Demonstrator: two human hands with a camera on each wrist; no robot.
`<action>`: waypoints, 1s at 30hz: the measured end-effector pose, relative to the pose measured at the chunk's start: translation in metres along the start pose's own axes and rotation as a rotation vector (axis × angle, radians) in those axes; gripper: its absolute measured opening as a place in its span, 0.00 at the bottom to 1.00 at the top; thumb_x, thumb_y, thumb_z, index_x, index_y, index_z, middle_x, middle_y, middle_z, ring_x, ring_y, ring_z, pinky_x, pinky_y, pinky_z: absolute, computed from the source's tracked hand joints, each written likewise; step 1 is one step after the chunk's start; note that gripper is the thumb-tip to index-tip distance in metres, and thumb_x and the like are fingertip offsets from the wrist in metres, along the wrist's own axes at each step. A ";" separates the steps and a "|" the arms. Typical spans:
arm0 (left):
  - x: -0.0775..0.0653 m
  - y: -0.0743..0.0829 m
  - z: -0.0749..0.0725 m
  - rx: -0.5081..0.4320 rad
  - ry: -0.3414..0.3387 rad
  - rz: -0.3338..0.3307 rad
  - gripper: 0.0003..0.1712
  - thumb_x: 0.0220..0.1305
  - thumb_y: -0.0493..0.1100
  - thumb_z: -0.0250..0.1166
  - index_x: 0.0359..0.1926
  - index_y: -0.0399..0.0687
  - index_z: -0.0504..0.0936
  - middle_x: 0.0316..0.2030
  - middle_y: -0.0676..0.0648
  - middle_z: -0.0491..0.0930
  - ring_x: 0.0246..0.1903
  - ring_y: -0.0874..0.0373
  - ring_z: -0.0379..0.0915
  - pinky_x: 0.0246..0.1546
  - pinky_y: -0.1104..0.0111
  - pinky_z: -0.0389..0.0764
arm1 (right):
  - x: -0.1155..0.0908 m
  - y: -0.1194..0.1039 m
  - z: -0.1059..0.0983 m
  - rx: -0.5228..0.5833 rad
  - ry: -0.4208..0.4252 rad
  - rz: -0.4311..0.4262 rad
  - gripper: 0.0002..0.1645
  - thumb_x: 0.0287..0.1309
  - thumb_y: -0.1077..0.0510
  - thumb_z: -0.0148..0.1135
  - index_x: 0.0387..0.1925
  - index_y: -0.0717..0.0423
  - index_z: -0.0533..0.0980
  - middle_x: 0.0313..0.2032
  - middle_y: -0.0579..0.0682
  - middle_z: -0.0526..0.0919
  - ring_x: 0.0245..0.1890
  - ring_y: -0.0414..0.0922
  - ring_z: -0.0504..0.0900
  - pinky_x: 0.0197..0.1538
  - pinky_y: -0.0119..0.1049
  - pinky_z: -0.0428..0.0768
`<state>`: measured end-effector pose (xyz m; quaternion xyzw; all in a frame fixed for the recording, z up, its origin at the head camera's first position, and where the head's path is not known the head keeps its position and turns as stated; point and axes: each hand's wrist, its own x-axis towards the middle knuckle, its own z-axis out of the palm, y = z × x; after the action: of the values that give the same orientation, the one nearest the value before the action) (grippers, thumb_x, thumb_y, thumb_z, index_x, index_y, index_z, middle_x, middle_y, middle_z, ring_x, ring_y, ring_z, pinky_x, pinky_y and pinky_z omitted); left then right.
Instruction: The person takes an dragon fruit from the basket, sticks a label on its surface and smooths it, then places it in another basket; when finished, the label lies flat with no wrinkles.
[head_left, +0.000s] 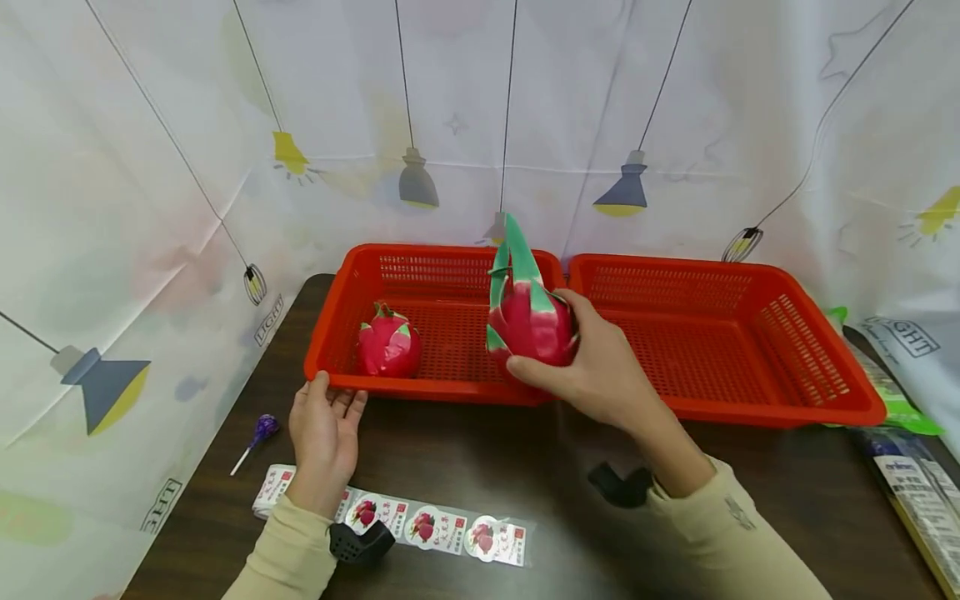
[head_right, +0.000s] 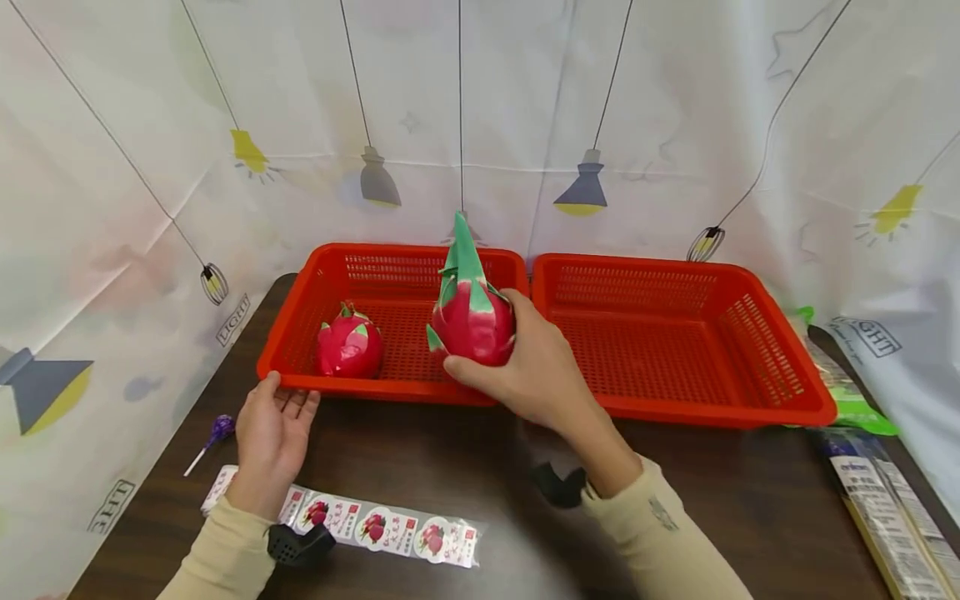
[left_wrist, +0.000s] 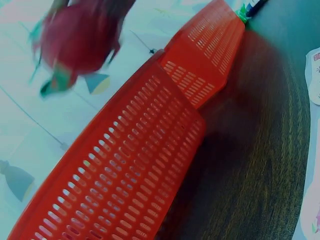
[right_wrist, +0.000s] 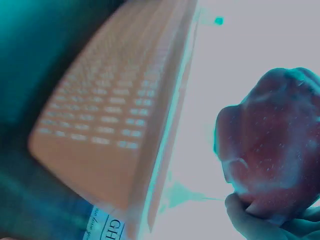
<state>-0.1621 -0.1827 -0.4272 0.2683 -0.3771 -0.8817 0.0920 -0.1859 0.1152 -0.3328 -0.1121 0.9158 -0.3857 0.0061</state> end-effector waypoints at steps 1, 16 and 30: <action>0.000 0.000 0.000 0.001 0.005 -0.001 0.23 0.80 0.51 0.50 0.69 0.53 0.57 0.62 0.48 0.68 0.46 0.58 0.72 0.47 0.74 0.82 | -0.016 0.004 -0.004 0.030 -0.005 -0.017 0.57 0.48 0.39 0.78 0.73 0.50 0.59 0.60 0.54 0.78 0.54 0.54 0.80 0.45 0.46 0.88; -0.003 0.001 0.003 -0.039 0.008 0.006 0.20 0.80 0.49 0.50 0.66 0.54 0.59 0.60 0.48 0.68 0.44 0.57 0.70 0.45 0.74 0.82 | -0.169 0.087 0.000 0.140 -0.179 0.413 0.58 0.48 0.40 0.78 0.75 0.39 0.54 0.62 0.54 0.75 0.52 0.49 0.77 0.38 0.35 0.86; -0.003 0.000 0.001 -0.028 0.018 0.003 0.20 0.79 0.50 0.52 0.65 0.56 0.61 0.63 0.49 0.67 0.49 0.54 0.69 0.46 0.74 0.83 | -0.149 0.102 0.026 0.079 -0.172 0.431 0.58 0.48 0.38 0.77 0.74 0.53 0.58 0.61 0.58 0.76 0.49 0.48 0.80 0.40 0.42 0.88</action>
<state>-0.1604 -0.1808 -0.4258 0.2744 -0.3643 -0.8843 0.1004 -0.0588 0.1969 -0.4346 0.0538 0.8989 -0.3999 0.1706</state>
